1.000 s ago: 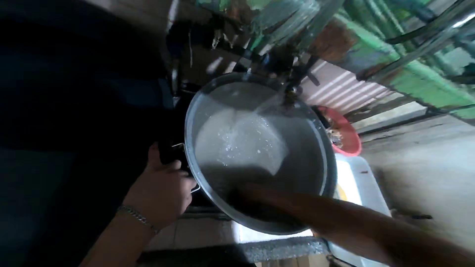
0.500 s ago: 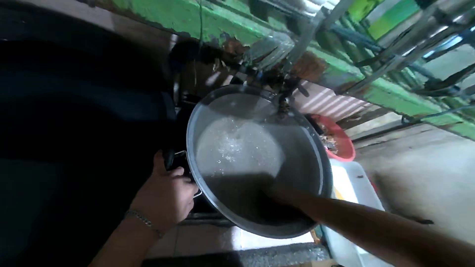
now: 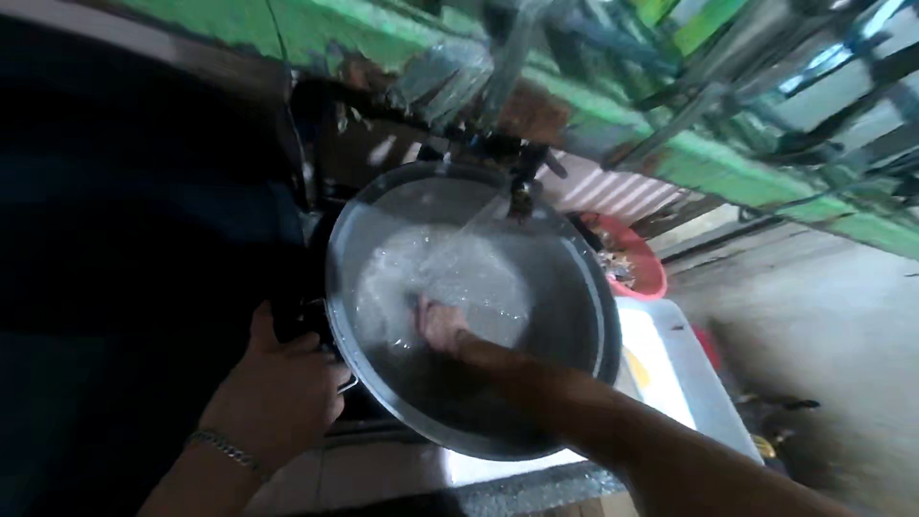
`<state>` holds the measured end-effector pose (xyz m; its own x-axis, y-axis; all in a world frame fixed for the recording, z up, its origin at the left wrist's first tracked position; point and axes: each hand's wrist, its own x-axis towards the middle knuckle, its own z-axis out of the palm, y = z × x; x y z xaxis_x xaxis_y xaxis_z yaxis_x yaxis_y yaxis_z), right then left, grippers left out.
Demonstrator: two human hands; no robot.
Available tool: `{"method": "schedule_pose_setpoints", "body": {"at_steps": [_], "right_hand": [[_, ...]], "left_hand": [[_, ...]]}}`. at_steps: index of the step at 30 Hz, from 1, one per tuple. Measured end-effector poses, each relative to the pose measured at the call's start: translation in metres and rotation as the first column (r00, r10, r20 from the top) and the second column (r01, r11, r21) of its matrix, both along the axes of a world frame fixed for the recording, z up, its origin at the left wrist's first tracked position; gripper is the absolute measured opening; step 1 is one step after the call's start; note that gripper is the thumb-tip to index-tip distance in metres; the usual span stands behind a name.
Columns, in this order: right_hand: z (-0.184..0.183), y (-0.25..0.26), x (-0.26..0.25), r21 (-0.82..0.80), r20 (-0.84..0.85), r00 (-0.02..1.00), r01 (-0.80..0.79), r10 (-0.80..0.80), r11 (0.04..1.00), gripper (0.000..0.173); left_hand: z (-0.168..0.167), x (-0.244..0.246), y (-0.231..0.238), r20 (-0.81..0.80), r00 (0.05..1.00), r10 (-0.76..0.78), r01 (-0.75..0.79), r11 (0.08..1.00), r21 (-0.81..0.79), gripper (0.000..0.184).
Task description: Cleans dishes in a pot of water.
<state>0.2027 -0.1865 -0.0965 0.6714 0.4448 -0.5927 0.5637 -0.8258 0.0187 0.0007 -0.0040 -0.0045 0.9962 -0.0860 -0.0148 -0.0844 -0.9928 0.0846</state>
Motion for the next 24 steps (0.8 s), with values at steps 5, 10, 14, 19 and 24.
{"method": "schedule_pose_setpoints", "body": {"at_steps": [5,10,14,19,24], "right_hand": [[0.028,-0.07,-0.034,-0.045,-0.151,0.986,-0.075,0.068,0.996,0.04],[0.005,-0.111,0.058,-0.278,0.142,0.971,0.227,-0.194,0.933,0.046],[-0.021,-0.064,0.13,0.018,0.356,0.841,0.43,-0.408,0.903,0.051],[-0.035,0.012,0.146,0.116,0.094,0.95,0.286,-0.298,0.951,0.055],[-0.009,0.071,0.057,0.266,0.149,0.985,-0.122,0.085,0.956,0.044]], "left_hand": [[-0.007,-0.001,0.003,0.073,0.997,-0.016,0.021,0.998,-0.063,0.011],[-0.008,-0.001,0.0,0.076,0.997,-0.006,0.012,0.996,-0.09,0.01],[0.002,0.001,-0.002,-0.05,0.999,-0.001,-0.002,0.998,-0.061,0.013],[0.001,-0.001,-0.003,0.008,1.0,-0.001,0.001,0.999,-0.032,0.017],[0.032,0.011,-0.007,-0.36,0.931,0.054,-0.067,0.997,-0.025,0.019]]}}
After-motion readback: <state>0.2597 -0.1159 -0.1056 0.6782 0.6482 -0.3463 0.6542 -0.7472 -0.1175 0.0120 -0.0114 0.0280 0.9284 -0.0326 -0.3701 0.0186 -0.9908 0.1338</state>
